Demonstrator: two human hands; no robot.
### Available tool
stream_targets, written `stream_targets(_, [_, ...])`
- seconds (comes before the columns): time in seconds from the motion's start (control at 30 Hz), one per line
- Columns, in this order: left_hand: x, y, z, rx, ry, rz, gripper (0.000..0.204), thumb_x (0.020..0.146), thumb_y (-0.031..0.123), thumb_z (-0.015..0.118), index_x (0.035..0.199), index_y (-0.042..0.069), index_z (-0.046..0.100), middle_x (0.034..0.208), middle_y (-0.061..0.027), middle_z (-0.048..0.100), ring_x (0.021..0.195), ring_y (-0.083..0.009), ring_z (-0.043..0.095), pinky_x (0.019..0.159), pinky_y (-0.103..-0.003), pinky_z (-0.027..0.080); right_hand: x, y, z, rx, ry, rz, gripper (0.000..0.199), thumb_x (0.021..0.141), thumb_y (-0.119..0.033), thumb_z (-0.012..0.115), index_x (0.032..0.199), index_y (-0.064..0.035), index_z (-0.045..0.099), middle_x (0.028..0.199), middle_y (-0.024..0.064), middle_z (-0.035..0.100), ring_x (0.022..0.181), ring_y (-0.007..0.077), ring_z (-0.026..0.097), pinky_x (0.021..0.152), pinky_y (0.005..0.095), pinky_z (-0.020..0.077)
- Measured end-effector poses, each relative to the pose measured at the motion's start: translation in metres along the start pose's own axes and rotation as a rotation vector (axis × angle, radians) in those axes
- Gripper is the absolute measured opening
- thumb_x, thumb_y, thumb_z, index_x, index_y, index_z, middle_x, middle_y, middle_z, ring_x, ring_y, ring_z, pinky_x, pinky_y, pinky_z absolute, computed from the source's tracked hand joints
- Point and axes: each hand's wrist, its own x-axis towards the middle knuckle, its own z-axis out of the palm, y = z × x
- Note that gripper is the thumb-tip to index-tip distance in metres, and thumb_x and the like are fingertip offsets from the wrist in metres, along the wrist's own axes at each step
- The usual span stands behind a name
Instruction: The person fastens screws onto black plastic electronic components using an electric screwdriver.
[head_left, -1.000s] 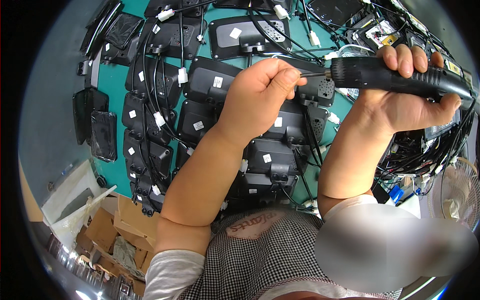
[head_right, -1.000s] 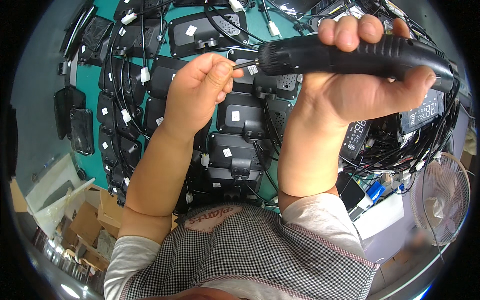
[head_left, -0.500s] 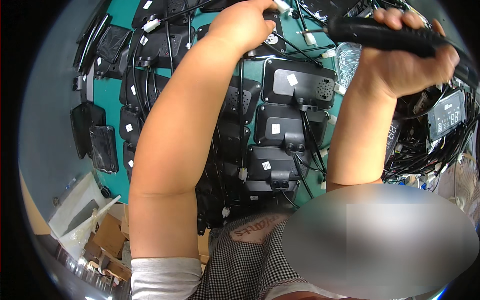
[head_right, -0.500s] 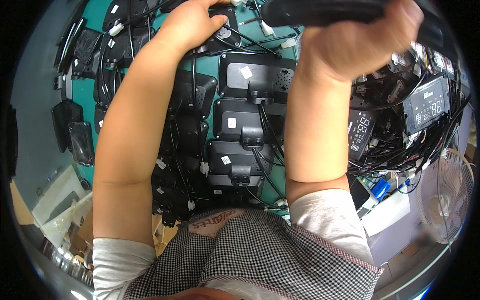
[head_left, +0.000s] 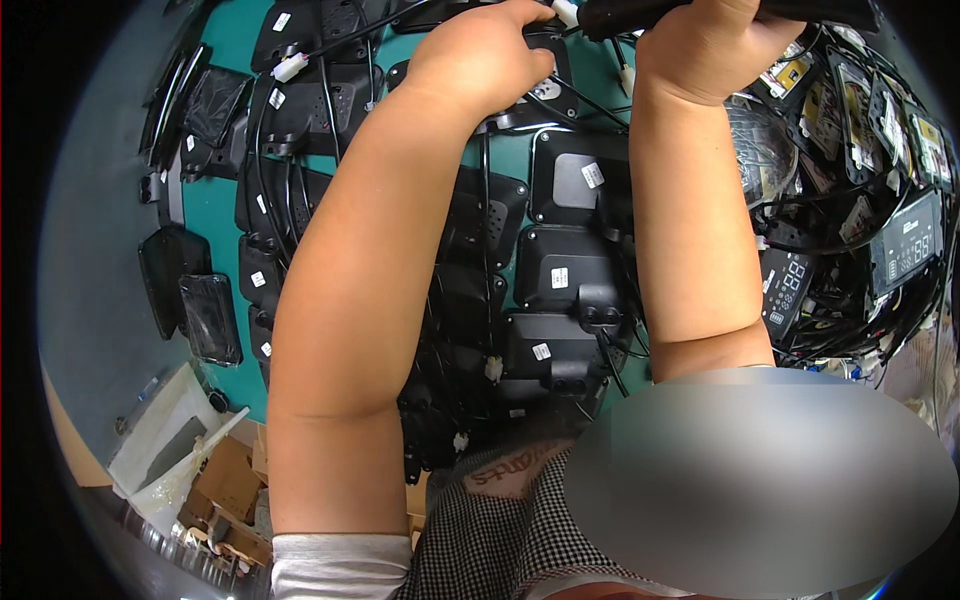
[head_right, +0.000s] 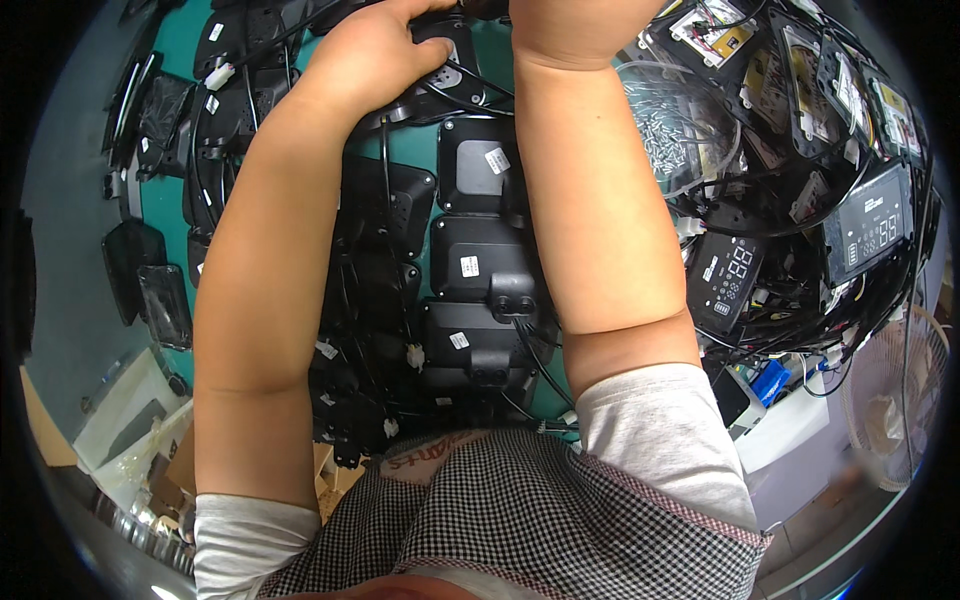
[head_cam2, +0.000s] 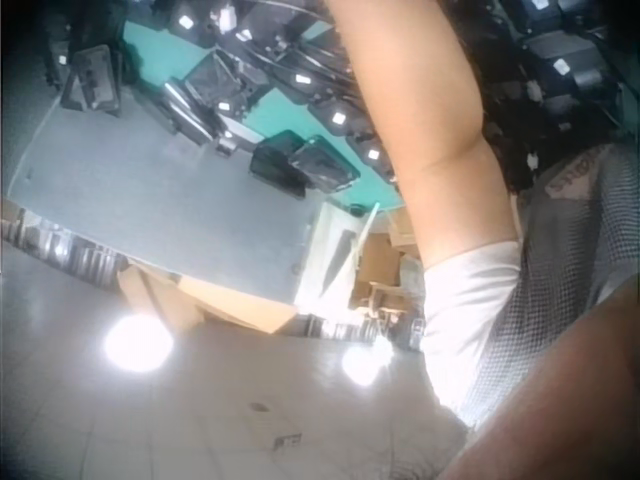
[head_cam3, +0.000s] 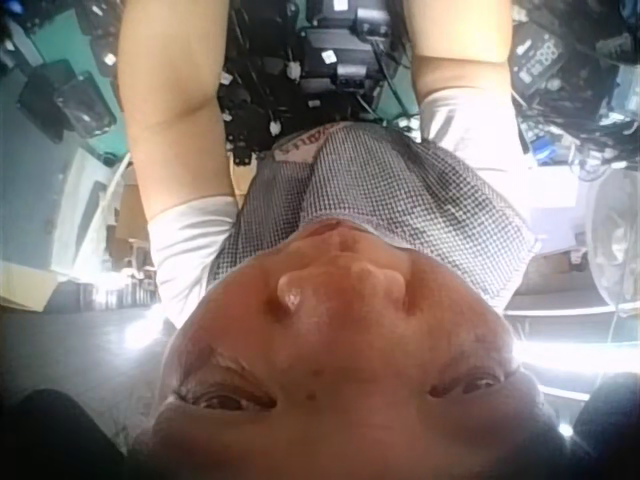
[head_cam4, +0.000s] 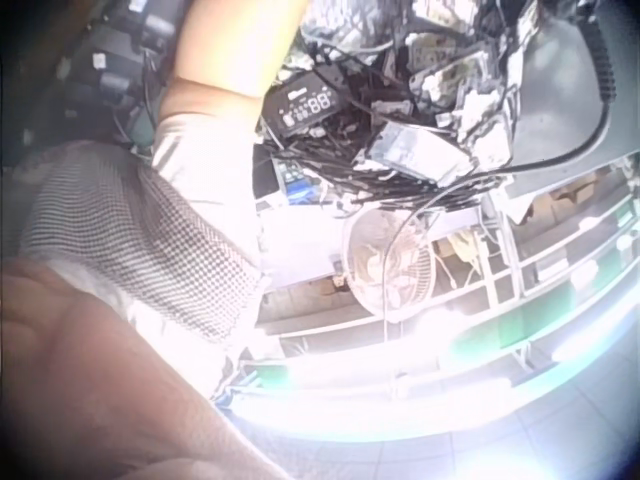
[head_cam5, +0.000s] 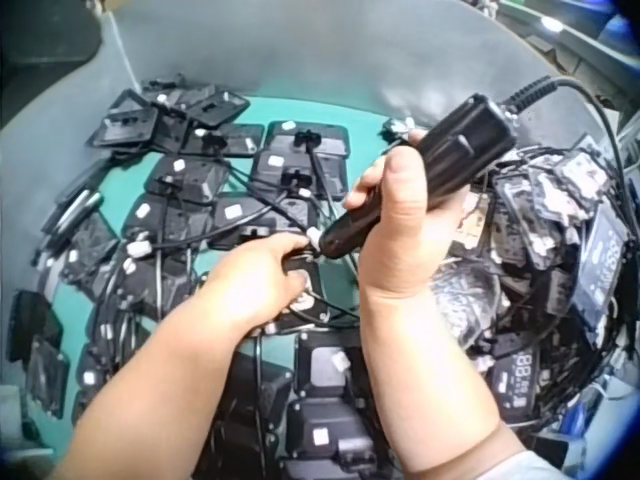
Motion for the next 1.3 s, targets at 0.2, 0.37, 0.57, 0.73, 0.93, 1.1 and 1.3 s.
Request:
stream_targets(0.2, [0.012,-0.020,0.006,-0.050,-0.072,-0.088,0.039,0.076,0.015,0.058,0.115,0.009,0.054,0.084,-0.0161,0.063,0.057,-0.0236,0.060,0.063,-0.034,0.048,0.001,-0.005,0.009,0.592,0.204,0.429,0.037,0.077,-0.016,0.067,0.102,-0.0011,0.045,0.067,0.0046,0.052,0.052,0.0121,0.051,0.047,0.0214,0.0444])
stream_targets(0.37, [0.009,-0.016,0.006,0.082,0.094,0.191,0.041,0.075,0.017,0.059,0.114,0.008,0.054,0.093,-0.0187,0.062,0.081,-0.0267,0.062,0.075,-0.035,0.047,0.001,0.012,0.006,0.124,-0.193,0.227,0.029,0.074,-0.015,0.070,0.091,-0.0035,0.049,0.067,0.0006,0.051,0.050,0.0090,0.050,0.047,0.0198,0.0421])
stream_targets(0.57, [0.012,-0.032,0.009,0.192,0.085,0.061,0.041,0.077,0.029,0.057,0.116,0.019,0.054,0.096,-0.0082,0.063,0.089,-0.0248,0.060,0.078,-0.036,0.047,-0.004,0.015,0.003,-0.041,-0.363,-0.029,0.029,0.072,-0.014,0.072,0.087,-0.0040,0.049,0.066,0.0003,0.052,0.052,0.0087,0.051,0.049,0.0205,0.0427])
stream_targets(0.73, [0.013,-0.033,0.016,0.168,0.051,0.010,0.042,0.076,0.029,0.058,0.117,0.020,0.054,0.099,-0.0075,0.063,0.092,-0.0254,0.059,0.080,-0.036,0.047,-0.014,0.018,-0.006,0.056,-0.169,0.030,0.041,0.074,-0.011,0.070,0.105,-0.0033,0.043,0.072,0.0040,0.055,0.057,0.0113,0.053,0.052,0.0219,0.0445])
stream_targets(0.93, [0.002,-0.051,0.034,-0.600,0.312,0.075,0.032,0.084,0.031,0.055,0.105,0.007,0.060,0.068,-0.0012,0.059,0.065,-0.0126,0.056,0.057,-0.025,0.042,-0.001,-0.011,0.001,0.093,0.118,0.044,0.029,0.082,-0.010,0.060,0.105,-0.0045,0.043,0.069,0.0041,0.052,0.054,0.0126,0.051,0.049,0.0229,0.0468])
stream_targets(1.1, [-0.037,-0.038,0.019,-1.558,-0.003,0.144,0.045,0.093,0.033,0.040,0.114,-0.007,0.048,0.100,-0.0145,0.056,0.089,-0.0218,0.057,0.077,-0.032,0.048,0.024,-0.074,-0.034,0.334,-0.014,0.144,0.044,0.072,-0.053,0.058,0.090,-0.0140,0.054,0.073,0.0090,0.057,0.059,0.0222,0.052,0.060,0.0409,0.0460])
stream_targets(1.3, [-0.073,-0.025,0.019,-1.853,-0.157,0.166,0.058,0.095,0.038,0.024,0.126,-0.011,0.032,0.124,-0.0240,0.044,0.114,-0.0309,0.046,0.092,-0.037,0.041,0.007,-0.095,-0.025,0.406,-0.125,0.265,0.045,0.072,-0.056,0.054,0.092,-0.0152,0.058,0.075,0.0066,0.056,0.060,0.0198,0.051,0.060,0.0363,0.0414])
